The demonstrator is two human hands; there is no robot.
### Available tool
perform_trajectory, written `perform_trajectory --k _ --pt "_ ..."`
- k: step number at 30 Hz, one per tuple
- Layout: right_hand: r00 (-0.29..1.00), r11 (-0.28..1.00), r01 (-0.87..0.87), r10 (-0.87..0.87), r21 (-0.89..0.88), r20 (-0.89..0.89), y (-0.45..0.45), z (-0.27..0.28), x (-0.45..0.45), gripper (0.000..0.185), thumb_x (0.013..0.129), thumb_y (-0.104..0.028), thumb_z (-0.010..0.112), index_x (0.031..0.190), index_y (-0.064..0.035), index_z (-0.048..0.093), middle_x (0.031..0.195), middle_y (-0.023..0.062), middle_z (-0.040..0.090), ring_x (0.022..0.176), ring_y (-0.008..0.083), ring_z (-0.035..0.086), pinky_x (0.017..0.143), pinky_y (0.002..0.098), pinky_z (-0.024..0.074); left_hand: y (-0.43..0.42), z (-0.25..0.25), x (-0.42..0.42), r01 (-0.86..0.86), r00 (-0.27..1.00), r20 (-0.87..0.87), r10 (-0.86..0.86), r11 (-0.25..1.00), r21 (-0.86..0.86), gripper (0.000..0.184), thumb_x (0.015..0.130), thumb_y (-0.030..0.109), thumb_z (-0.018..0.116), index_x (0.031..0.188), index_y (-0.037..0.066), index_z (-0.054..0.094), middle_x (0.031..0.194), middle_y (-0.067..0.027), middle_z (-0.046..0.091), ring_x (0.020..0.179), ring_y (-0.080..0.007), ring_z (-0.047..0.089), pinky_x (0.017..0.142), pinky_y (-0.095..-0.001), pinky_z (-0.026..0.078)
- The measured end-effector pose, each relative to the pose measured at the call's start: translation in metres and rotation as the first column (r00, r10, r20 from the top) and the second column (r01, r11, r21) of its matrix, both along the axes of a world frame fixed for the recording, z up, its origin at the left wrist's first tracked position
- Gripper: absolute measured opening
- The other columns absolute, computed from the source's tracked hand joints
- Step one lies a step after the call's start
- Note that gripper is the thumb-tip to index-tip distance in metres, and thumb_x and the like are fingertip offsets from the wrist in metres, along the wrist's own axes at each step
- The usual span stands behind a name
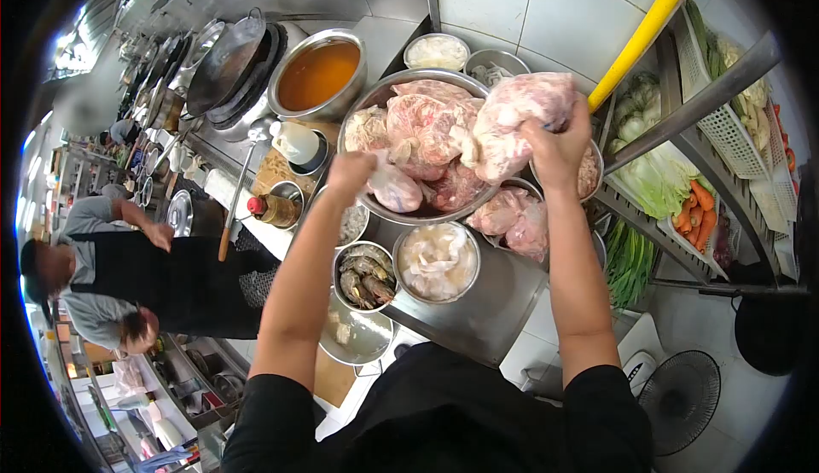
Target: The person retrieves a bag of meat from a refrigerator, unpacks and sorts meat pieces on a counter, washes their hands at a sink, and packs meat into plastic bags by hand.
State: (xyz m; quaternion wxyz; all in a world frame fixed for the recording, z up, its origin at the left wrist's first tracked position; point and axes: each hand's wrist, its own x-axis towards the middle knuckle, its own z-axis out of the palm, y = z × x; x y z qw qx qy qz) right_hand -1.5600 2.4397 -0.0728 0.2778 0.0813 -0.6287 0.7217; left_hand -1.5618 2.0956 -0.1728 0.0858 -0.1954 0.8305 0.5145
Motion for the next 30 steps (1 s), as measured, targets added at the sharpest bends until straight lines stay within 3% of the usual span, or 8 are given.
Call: perform_trajectory --k 3,7,11,17,19,22,25,30 --pt "0.999 0.994 0.035 -0.034 0.1 -0.018 -0.012 -0.005 -0.004 0.059 0.064 0.0 0.082 0.117 0.0002 0.057 0.104 0.008 0.068 0.094 0.0164 0.066 0.085 0.0322 0.0537 -0.006 0.054 0.0 -0.001 0.999 -0.033 0.014 0.938 0.347 0.017 0.081 0.012 0.061 0.083 -0.003 0.069 0.075 -0.0083 0.063 0.061 -0.0195 0.055 0.054 -0.0365 0.043" --pt "1.0 0.983 -0.027 0.025 0.182 0.009 -0.033 -0.005 -0.004 0.058 0.062 -0.009 0.086 0.116 -0.004 0.062 0.106 0.0122 0.072 0.095 0.0219 0.071 0.084 0.0347 0.0558 -0.01 0.077 0.001 0.035 0.999 0.008 -0.039 0.954 0.297 0.014 0.081 0.011 0.061 0.082 -0.001 0.067 0.074 -0.0057 0.058 0.059 -0.0173 0.05 0.053 -0.0339 0.039" --pt "0.997 0.86 -0.009 -0.029 0.511 0.067 -0.058 -0.002 0.008 0.06 0.063 -0.026 0.087 0.116 -0.0094 0.066 0.107 0.0158 0.072 0.097 0.0341 0.071 0.082 0.0407 0.0564 -0.013 0.068 0.013 -0.061 0.998 0.034 0.053 0.936 0.346 0.011 0.08 0.01 0.06 0.078 0.002 0.065 0.072 -0.0041 0.056 0.062 -0.0149 0.049 0.054 -0.0329 0.037" --pt "0.997 0.344 -0.076 0.051 0.936 0.062 -0.111 -0.08 0.014 0.067 0.07 -0.028 0.085 0.13 -0.0127 0.058 0.118 0.017 0.064 0.107 0.0357 0.062 0.09 0.0443 0.0517 0.001 0.042 0.051 0.053 0.998 -0.055 -0.043 0.979 0.198 0.012 0.079 0.01 0.058 0.084 0.004 0.068 0.072 -0.0015 0.056 0.065 -0.0117 0.05 0.059 -0.0276 0.04" --pt "0.993 0.27 -0.115 0.041 0.956 0.108 -0.13 -0.094 0.017 0.071 0.072 -0.023 0.083 0.136 -0.0122 0.053 0.125 0.0194 0.06 0.114 0.0383 0.058 0.092 0.0456 0.0513 0.02 0.027 0.067 0.075 0.997 0.013 -0.081 0.966 0.248 0.029 0.083 0.013 0.06 0.107 0.001 0.07 0.079 -0.0042 0.064 0.071 -0.0132 0.058 0.065 -0.0277 0.046" --pt "0.998 0.306 -0.04 0.058 0.951 0.024 -0.128 -0.105 0.016 0.076 0.071 -0.02 0.082 0.139 -0.011 0.051 0.123 0.0165 0.06 0.116 0.037 0.058 0.094 0.0451 0.0503 0.03 0.014 0.095 0.208 0.969 -0.094 -0.227 0.963 -0.173 0.045 0.086 0.021 0.063 0.126 0.001 0.065 0.086 -0.0101 0.071 0.078 -0.0161 0.066 0.073 -0.0298 0.052" --pt "0.994 0.346 -0.099 0.083 0.933 0.074 -0.125 -0.106 0.03 0.071 0.075 -0.017 0.076 0.141 -0.011 0.051 0.126 0.0167 0.059 0.119 0.0378 0.056 0.098 0.0458 0.0473 0.031 0.013 0.147 0.15 0.871 -0.336 -0.359 0.845 -0.513 0.061 0.083 0.021 0.072 0.139 0.003 0.056 0.116 -0.0215 0.067 0.111 -0.0345 0.063 0.098 -0.0411 0.049" --pt "0.99 0.195 0.133 0.019 0.972 -0.139 -0.129 -0.137 0.029 0.07 0.083 -0.016 0.069 0.149 -0.01 0.045 0.135 0.0212 0.058 0.117 0.0369 0.058 0.097 0.0481 0.0463 0.014 0.012 0.265 0.059 0.918 -0.344 -0.197 0.926 -0.373 0.059 0.081 0.018 0.075 0.135 0.003 0.057 0.128 -0.0221 0.06 0.121 -0.0402 0.055 0.104 -0.0458 0.044"
